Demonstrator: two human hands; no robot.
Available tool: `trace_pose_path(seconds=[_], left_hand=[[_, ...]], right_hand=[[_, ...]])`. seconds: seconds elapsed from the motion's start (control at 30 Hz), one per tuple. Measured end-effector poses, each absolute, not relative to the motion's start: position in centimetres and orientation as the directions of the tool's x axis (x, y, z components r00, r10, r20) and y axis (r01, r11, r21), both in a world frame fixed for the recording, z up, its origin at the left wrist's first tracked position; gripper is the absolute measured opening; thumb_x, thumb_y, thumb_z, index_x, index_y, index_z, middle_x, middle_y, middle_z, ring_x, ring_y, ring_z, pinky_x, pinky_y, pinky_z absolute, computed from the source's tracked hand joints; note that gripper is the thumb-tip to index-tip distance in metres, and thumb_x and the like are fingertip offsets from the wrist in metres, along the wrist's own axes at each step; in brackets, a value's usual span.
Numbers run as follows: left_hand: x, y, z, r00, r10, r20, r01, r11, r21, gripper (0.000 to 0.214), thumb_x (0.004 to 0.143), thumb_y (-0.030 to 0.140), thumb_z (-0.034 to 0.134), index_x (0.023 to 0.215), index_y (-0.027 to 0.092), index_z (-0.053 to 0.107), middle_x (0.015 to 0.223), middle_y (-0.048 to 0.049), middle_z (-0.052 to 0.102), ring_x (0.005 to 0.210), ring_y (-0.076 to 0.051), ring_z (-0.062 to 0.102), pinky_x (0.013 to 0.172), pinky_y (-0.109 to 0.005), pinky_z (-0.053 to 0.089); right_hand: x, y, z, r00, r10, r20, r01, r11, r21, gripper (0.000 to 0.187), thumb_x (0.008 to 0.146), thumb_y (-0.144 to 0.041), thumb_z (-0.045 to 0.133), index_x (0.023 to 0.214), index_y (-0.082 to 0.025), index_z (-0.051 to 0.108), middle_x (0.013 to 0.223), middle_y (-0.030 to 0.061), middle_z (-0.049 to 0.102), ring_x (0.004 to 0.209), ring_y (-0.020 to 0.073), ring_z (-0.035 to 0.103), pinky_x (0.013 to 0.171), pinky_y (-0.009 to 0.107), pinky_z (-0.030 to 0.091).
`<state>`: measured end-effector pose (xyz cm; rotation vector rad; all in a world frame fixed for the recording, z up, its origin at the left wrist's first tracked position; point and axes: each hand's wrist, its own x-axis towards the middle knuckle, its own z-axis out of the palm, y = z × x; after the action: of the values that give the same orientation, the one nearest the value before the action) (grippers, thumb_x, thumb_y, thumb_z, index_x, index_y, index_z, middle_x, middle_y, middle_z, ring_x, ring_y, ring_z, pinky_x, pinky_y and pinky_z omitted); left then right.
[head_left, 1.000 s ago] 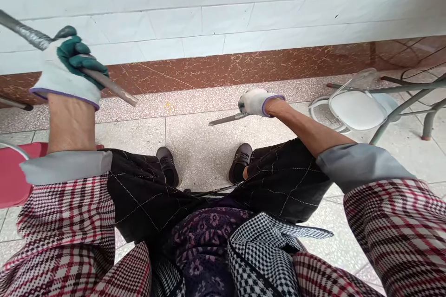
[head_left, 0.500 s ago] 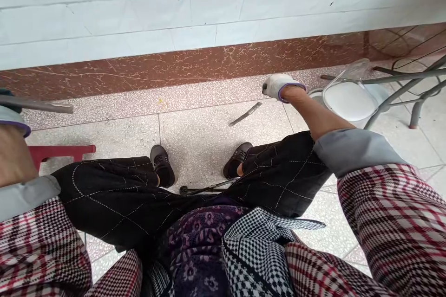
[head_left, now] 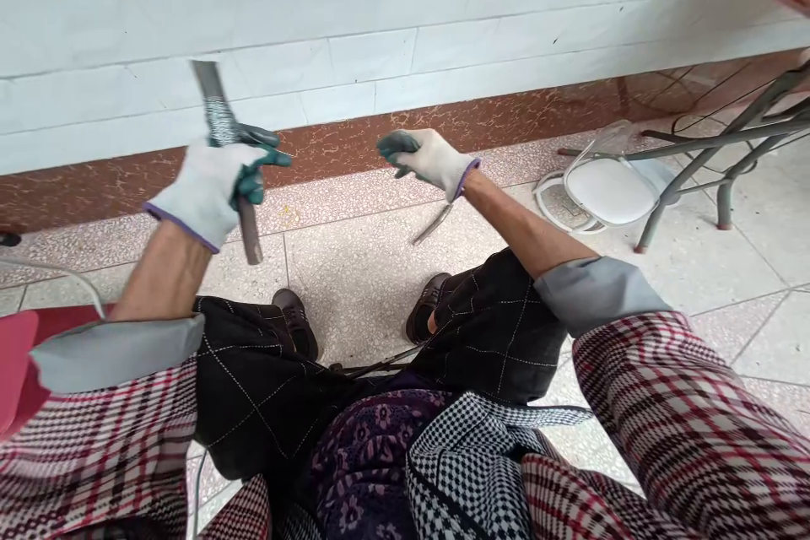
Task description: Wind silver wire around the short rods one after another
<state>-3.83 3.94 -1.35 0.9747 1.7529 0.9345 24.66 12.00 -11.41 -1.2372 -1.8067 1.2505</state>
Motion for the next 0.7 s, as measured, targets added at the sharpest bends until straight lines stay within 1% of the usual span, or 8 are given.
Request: trace_pose_path(seconds=[0.07,0.2,0.33,0.4,0.47,0.53,0.63,0.7], left_hand=[[-0.9,3.8,-1.8,-0.218,0.936,-0.278,0.226,0.325,0.918,0.018,0.087,0.007,0.067,0.097,0.021,0.072,0.069,0.0007,0.064,0.054,-0.009,0.038,0.046,-0.024,0.037],[2.1,3.7,-3.3,-0.071,0.958,-0.277,0.340,0.284,0.896,0.024,0.087,0.011,0.065,0.108,0.020,0.072,0.062,0.0029,0.052,0.049,-0.011,0.037,0.050,-0.029,0.042],[1.4,3.9,-4.2,-0.048,0.966,-0.255,0.379,0.254,0.890,0.025,0.088,0.012,0.062,0.109,0.021,0.073,0.066,0.0008,0.059,0.048,-0.010,0.037,0.048,-0.028,0.042],[0.4,4.2,-4.5,-0.041,0.969,-0.245,0.434,0.238,0.869,0.027,0.088,0.013,0.063,0.111,0.021,0.074,0.077,-0.0033,0.070,0.048,-0.010,0.039,0.048,-0.028,0.042],[-0.5,4.6,-4.9,-0.041,0.970,-0.239,0.541,0.222,0.811,0.032,0.088,0.014,0.064,0.118,0.021,0.074,0.087,-0.0070,0.077,0.050,-0.012,0.044,0.049,-0.029,0.043],[-0.9,5.1,-5.5,-0.021,0.973,-0.231,0.723,0.174,0.668,0.034,0.091,0.016,0.062,0.123,0.018,0.074,0.092,-0.0107,0.079,0.058,-0.015,0.055,0.055,-0.030,0.046],[-0.1,5.4,-6.6,0.045,0.965,-0.260,0.974,0.014,0.224,0.033,0.096,0.018,0.056,0.123,0.017,0.076,0.100,-0.0172,0.080,0.081,-0.026,0.071,0.070,-0.036,0.051],[1.0,5.2,-7.4,0.133,0.939,-0.318,0.989,-0.145,-0.013,0.036,0.098,0.018,0.051,0.124,0.020,0.077,0.104,-0.0191,0.079,0.093,-0.033,0.075,0.076,-0.040,0.052]], right_hand=[[21.8,10.2,-9.6,-0.415,0.910,0.025,0.182,0.110,-0.977,0.041,0.088,-0.003,0.062,0.126,-0.015,0.073,0.131,0.0079,0.076,0.111,0.0176,0.069,0.080,0.023,0.063],[19.3,7.0,-6.8,-0.488,0.870,-0.069,0.134,-0.004,-0.991,0.030,0.091,-0.009,0.062,0.119,-0.014,0.072,0.115,0.0079,0.078,0.100,0.0178,0.071,0.073,0.024,0.063],[20.5,6.1,-6.7,-0.481,0.871,-0.103,0.238,0.016,-0.971,0.016,0.098,-0.024,0.061,0.099,-0.015,0.075,0.070,0.0008,0.066,0.060,0.0123,0.058,0.052,0.025,0.049],[21.2,5.7,-6.9,-0.472,0.878,-0.086,0.349,0.097,-0.932,0.017,0.099,-0.024,0.062,0.098,-0.017,0.077,0.066,-0.0017,0.062,0.055,0.0108,0.051,0.050,0.025,0.041],[21.4,4.8,-6.7,-0.502,0.862,-0.075,0.483,0.208,-0.850,0.017,0.099,-0.020,0.062,0.101,-0.018,0.079,0.075,-0.0001,0.068,0.061,0.0115,0.055,0.055,0.026,0.042],[21.1,3.7,-6.0,-0.570,0.820,-0.061,0.598,0.362,-0.715,0.018,0.100,-0.016,0.063,0.106,-0.018,0.080,0.090,0.0033,0.076,0.073,0.0147,0.063,0.065,0.028,0.045],[20.8,2.9,-5.0,-0.621,0.783,-0.046,0.695,0.522,-0.494,0.021,0.100,-0.018,0.063,0.114,-0.019,0.080,0.099,0.0079,0.079,0.086,0.0222,0.068,0.072,0.033,0.044],[21.2,3.9,-4.9,-0.583,0.812,-0.021,0.727,0.509,-0.461,0.023,0.102,-0.021,0.061,0.116,-0.019,0.080,0.101,0.0089,0.079,0.089,0.0242,0.069,0.074,0.035,0.044]])
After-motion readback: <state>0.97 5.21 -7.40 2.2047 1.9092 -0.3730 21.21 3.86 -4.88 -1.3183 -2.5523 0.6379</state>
